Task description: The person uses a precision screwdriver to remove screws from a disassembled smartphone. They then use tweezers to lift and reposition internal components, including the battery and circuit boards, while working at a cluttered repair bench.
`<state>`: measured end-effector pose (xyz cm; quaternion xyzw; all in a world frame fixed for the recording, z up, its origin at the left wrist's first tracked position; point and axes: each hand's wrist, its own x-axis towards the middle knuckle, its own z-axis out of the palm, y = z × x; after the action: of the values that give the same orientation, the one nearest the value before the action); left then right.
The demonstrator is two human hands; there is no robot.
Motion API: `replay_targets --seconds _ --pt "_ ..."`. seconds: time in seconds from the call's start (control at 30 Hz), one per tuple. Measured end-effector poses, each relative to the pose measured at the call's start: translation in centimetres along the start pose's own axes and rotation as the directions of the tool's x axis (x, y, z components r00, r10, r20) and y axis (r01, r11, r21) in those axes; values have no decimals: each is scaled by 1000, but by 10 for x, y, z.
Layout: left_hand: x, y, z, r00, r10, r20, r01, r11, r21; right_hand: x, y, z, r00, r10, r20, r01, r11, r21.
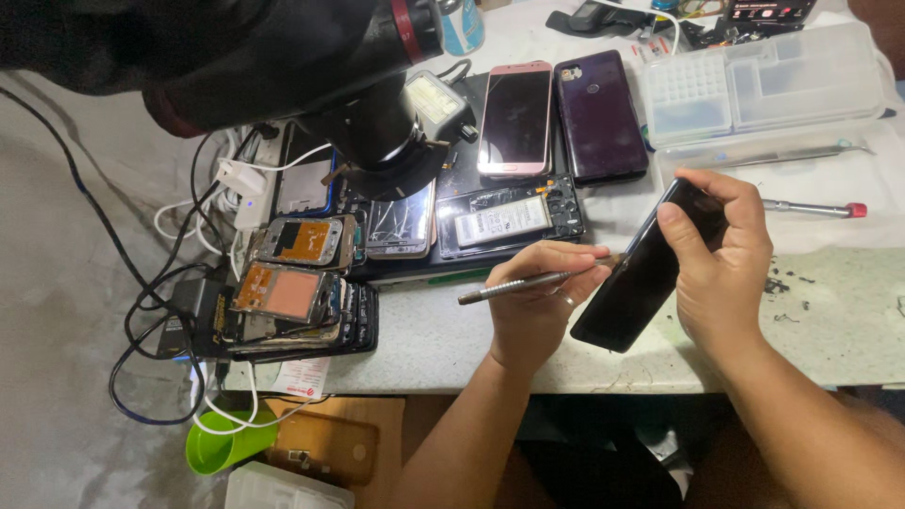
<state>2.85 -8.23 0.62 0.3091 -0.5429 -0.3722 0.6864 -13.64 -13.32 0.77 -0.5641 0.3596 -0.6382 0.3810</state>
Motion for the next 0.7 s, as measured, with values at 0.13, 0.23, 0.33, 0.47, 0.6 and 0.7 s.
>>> replay_targets --seconds 0.13,0.23,0.33,0.47,0.6,0.7 --pt "0 -3 -2 999 -24 39 27 997 -66 0 -1 -3 1000 21 15 -21 1000 -19" --pt "-1 -5 -1 997 -68 36 71 994 -85 -1 -2 -4 1000 25 15 -25 999 -23" --pt "-2 -5 1 998 -52 24 53 998 -46 -2 -2 -3 1000 16 9 -15 999 -46" --pt "-3 -4 1 1000 2 21 -1 1000 -30 -1 -1 -2 999 34 6 -34 999 -24" --pt "-4 -3 0 999 -19 36 22 996 -81 -1 -2 -2 997 68 28 -68 998 9" --pt "-4 -2 0 999 -5 37 7 999 -43 -2 -6 -4 991 108 75 -107 994 -18"
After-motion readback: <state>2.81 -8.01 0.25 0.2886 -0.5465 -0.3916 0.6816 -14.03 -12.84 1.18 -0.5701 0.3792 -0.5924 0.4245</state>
